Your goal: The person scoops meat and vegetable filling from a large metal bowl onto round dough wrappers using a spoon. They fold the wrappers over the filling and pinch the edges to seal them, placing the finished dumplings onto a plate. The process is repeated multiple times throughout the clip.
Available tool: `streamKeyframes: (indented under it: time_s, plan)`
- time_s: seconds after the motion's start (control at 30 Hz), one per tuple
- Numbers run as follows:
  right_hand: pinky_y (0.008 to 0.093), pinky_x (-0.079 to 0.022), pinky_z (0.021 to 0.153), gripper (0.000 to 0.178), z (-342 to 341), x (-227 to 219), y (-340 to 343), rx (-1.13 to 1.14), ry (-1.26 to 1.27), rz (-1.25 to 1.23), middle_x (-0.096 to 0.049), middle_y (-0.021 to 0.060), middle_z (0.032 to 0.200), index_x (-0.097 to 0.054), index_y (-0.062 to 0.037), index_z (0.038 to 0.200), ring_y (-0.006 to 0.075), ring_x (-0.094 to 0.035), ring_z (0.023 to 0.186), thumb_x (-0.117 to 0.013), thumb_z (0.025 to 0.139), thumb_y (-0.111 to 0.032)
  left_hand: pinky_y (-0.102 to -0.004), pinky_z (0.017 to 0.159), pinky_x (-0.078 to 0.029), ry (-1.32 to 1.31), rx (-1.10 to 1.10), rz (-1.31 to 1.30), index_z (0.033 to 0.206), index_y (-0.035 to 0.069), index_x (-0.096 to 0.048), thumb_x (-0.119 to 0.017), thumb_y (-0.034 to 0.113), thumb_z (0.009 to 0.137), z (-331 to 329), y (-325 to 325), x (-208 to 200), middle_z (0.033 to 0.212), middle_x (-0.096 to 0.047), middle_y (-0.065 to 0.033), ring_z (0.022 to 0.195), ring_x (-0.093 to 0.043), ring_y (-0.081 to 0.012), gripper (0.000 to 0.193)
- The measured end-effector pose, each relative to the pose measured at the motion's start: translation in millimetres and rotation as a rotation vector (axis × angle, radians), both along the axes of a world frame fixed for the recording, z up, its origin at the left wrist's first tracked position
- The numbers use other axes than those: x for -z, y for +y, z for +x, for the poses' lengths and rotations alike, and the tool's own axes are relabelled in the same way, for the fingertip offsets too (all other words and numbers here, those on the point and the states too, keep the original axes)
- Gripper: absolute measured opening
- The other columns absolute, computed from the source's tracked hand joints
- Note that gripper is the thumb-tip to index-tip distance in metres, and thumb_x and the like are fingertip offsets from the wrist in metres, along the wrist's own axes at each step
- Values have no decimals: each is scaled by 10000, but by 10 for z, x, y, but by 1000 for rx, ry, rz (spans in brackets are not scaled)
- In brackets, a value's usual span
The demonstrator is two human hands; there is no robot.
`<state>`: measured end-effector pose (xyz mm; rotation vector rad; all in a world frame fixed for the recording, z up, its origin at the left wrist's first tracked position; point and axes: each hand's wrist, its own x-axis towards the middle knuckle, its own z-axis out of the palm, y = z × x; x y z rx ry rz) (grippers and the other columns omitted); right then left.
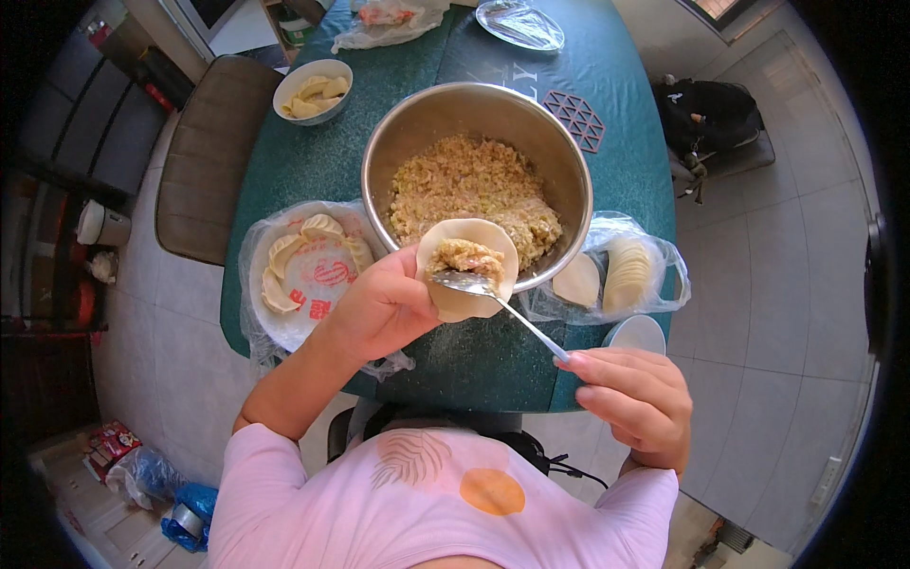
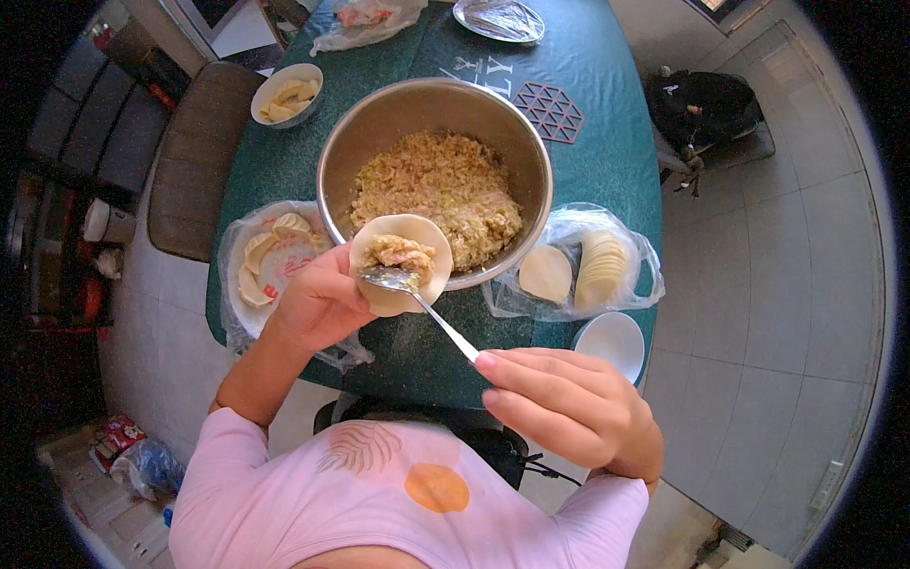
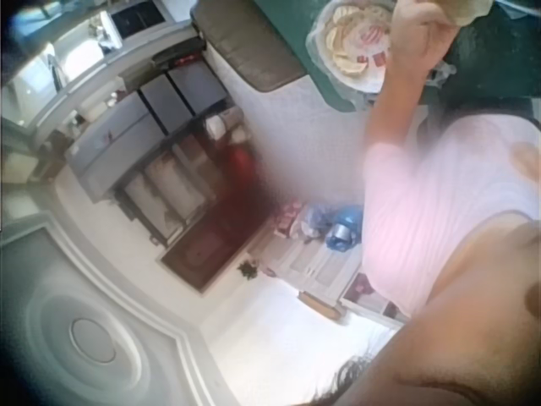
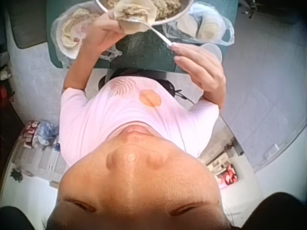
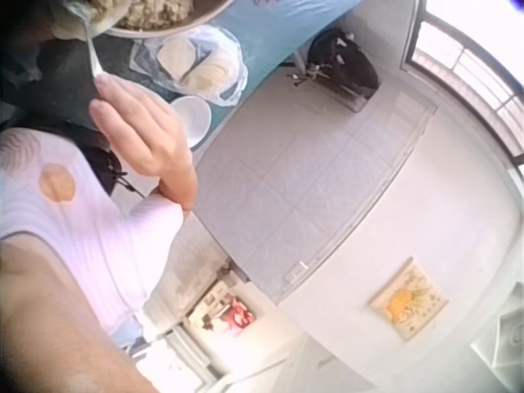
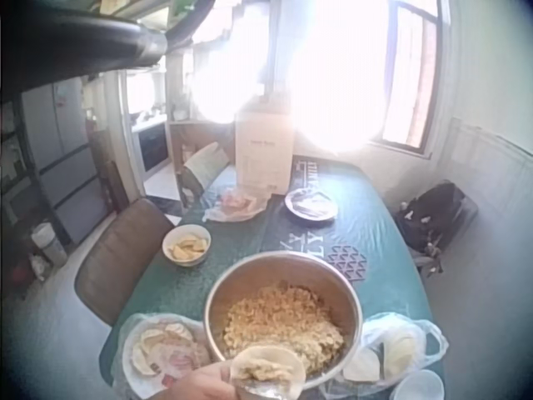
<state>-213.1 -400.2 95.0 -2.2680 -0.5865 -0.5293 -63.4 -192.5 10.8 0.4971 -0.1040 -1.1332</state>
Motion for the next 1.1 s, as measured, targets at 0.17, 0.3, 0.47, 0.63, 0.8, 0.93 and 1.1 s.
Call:
streamKeyframes:
  time_s: [0.17, 0.3, 0.47, 0.63, 0.8, 0.93, 1.1]
  plan:
    - [390, -570, 698, 188, -35, -75, -115, -33, 23, -4, -653, 208, 986, -601, 33, 936, 331, -678, 832, -643, 760, -19, -358, 1016, -399, -8, 5, -4, 1296, -37, -377, -515, -96, 616, 11, 22, 34, 1244, -514, -155, 1166, -518, -248, 696]
    - [389, -567, 689, 117, -40, -36, -113, 38, 25, 92, -656, 209, 989, -604, -3, 925, 324, -683, 835, -586, 809, -12, -375, 1019, -399, -8, -31, 13, 1299, -52, -380, -535, -76, 598, 19, 18, 73, 1251, -519, -179, 1162, -526, -269, 718]
    - [366, -552, 735, 99, 18, 22, -164, 142, 26, 248, -644, 220, 1016, -591, -1, 941, 309, -679, 851, -508, 913, -47, -391, 1033, -385, -12, -99, 31, 1311, -63, -361, -544, -59, 604, 30, 15, 65, 1264, -510, -190, 1176, -514, -284, 730]
    - [363, -541, 780, 118, 156, 110, -292, 128, 124, 608, -602, 228, 1063, -580, 43, 962, 299, -649, 906, -496, 920, -28, -391, 1054, -367, 45, -182, -14, 1299, -56, -365, -476, -102, 643, 56, -63, 5, 1271, -493, -174, 1201, -487, -269, 667]
    - [360, -531, 834, 137, 289, 176, -320, 116, 130, 737, -593, 207, 1043, -518, 44, 1021, 258, -637, 921, -421, 955, -27, -406, 1072, -351, 38, -258, 6, 1289, -64, -369, -437, -131, 651, 100, -106, 65, 1274, -481, -183, 1208, -478, -275, 645]
    - [355, -534, 838, 146, 353, 178, -293, 73, 161, 760, -587, 203, 1064, -483, 21, 1068, 251, -629, 946, -388, 960, -7, -433, 1091, -322, -40, -291, 78, 1312, -63, -347, -468, -89, 617, 136, -145, 73, 1292, -470, -202, 1223, -465, -306, 706]
    - [348, -535, 836, 153, 433, 212, -282, 49, 202, 730, -590, 192, 1068, -487, 13, 1066, 240, -627, 953, -377, 961, -2, -432, 1087, -329, -31, -300, 88, 1310, -60, -352, -456, -107, 614, 174, -145, 90, 1293, -469, -199, 1223, -465, -305, 706]
